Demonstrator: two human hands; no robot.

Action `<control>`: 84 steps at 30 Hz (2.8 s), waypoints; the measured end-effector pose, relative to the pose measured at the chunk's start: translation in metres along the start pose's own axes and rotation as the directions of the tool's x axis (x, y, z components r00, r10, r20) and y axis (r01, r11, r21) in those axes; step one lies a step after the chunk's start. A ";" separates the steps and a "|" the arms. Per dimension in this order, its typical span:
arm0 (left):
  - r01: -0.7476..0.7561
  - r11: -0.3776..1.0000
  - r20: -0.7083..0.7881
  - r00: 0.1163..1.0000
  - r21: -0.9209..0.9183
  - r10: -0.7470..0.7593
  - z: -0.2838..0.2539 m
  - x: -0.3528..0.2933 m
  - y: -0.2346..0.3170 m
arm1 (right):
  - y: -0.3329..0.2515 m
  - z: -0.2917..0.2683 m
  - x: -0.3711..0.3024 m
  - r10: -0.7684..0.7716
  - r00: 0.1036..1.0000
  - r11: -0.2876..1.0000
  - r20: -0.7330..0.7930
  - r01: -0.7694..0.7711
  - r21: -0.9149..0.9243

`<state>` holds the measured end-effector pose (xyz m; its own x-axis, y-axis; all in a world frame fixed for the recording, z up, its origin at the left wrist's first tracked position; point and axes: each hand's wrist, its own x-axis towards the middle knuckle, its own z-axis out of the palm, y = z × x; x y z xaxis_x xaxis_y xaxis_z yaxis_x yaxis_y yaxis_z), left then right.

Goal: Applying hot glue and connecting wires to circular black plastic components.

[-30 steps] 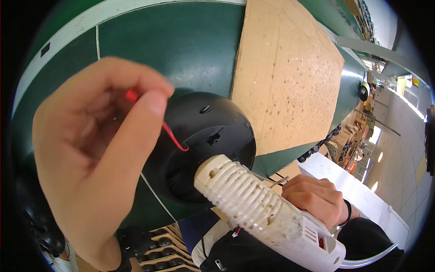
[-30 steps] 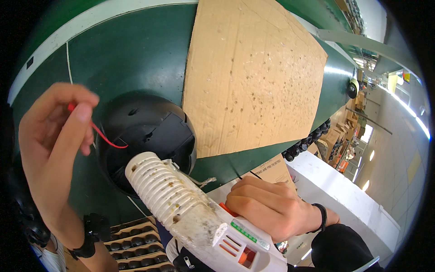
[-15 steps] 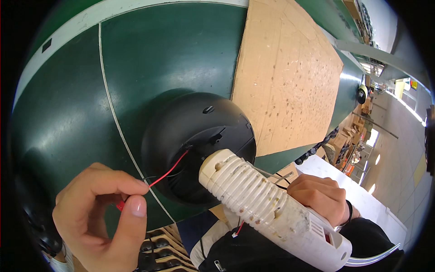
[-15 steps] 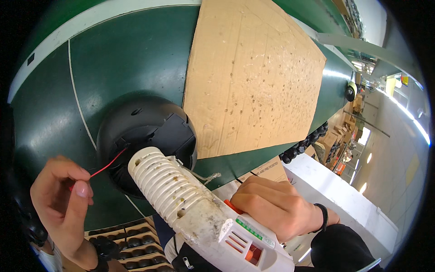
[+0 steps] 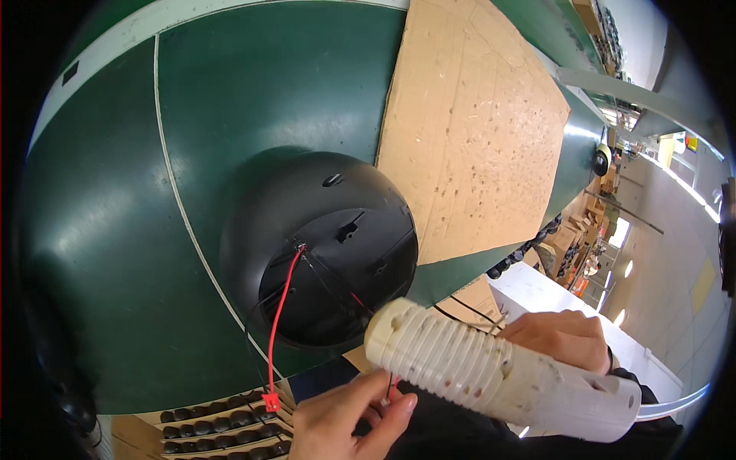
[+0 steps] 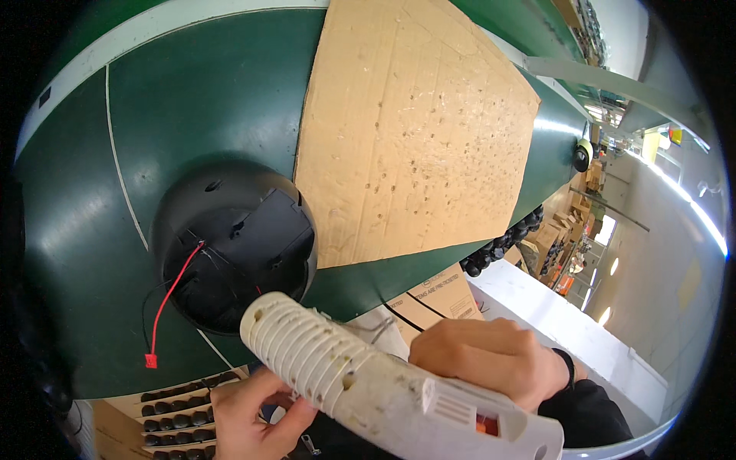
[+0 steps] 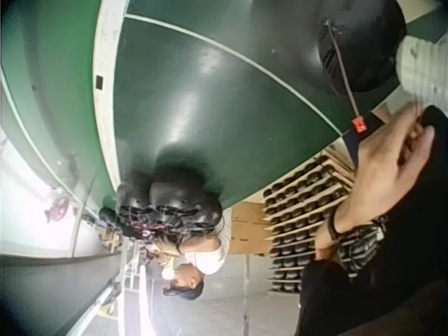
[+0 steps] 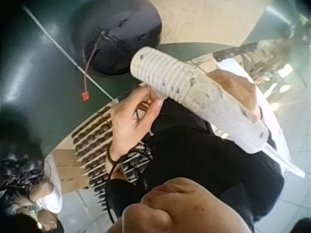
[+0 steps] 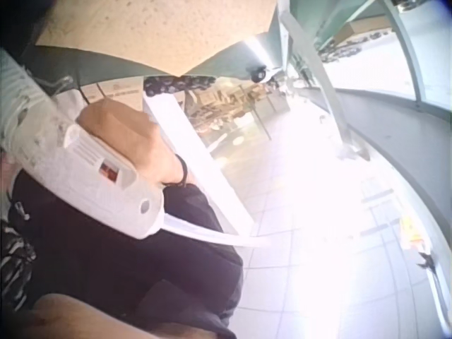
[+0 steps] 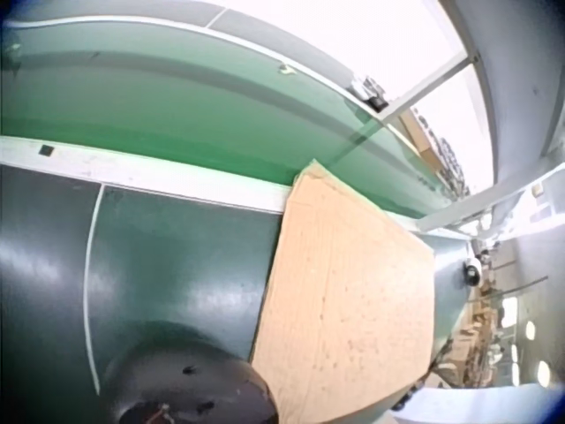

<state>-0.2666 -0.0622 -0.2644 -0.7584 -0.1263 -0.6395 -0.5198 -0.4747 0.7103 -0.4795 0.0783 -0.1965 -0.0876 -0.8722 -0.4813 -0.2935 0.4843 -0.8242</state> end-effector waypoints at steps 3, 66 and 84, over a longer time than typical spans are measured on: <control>-0.312 0.938 -0.135 0.934 0.148 0.332 0.008 0.004 -0.005 | -0.020 -0.005 0.000 0.100 0.993 0.993 0.055 -0.096 -0.068; -0.117 0.694 -0.443 0.692 0.711 0.570 0.010 -0.015 -0.004 | 0.170 -0.091 -0.049 -0.168 0.668 0.844 -0.725 -0.283 -0.456; 0.435 0.900 -0.867 -0.432 0.042 0.249 0.228 -0.700 -0.054 | 0.076 -0.011 -0.042 -0.181 0.804 0.518 -0.566 -0.411 -0.750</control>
<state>0.2024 0.2503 0.2120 0.5388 -0.8189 0.1976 -0.8138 -0.4454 0.3732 -0.5088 0.1510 -0.2362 -0.5558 -0.8285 -0.0688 -0.8302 0.5575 -0.0058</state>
